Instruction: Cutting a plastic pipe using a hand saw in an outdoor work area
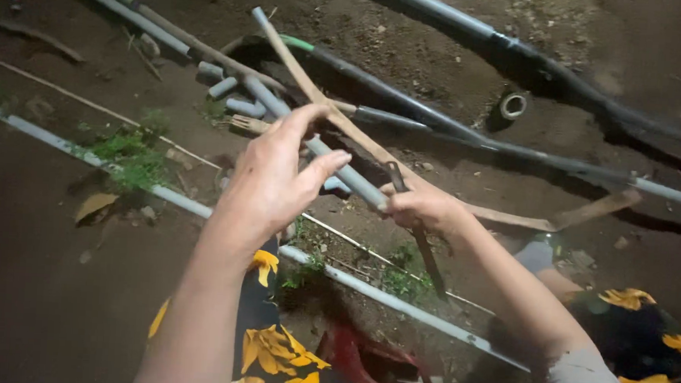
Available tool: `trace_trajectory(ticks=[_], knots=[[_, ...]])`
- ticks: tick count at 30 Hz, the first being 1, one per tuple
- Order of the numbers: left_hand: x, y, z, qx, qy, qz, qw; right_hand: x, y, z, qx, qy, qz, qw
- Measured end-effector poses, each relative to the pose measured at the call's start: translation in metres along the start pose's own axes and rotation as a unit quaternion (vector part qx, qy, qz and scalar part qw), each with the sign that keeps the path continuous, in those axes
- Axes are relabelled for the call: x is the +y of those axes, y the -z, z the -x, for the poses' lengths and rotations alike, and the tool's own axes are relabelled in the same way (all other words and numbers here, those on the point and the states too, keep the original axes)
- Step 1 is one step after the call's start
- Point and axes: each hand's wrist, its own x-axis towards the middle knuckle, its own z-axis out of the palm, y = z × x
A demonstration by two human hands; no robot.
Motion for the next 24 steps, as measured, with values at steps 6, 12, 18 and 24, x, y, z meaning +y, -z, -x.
trace_trajectory(ticks=[6, 12, 18, 24], knots=[[-0.023, -0.016, -0.016, 0.237, -0.011, 0.112, 0.965, -0.040, -0.024, 0.048, 0.010, 0.196, 0.252, 0.948], [-0.001, -0.026, -0.033, 0.207, 0.121, 0.568, 0.787, -0.086, -0.034, 0.049, -0.063, 0.247, 0.343, 0.904], [-0.017, -0.013, -0.036, 0.287, 0.006, 0.557, 0.779, -0.048, 0.114, -0.073, 0.351, 0.012, 0.450, 0.821], [-0.027, -0.009, -0.038, 0.326, 0.025, 0.508, 0.797, 0.025, 0.222, -0.109, 0.458, -0.134, 0.561, 0.677]])
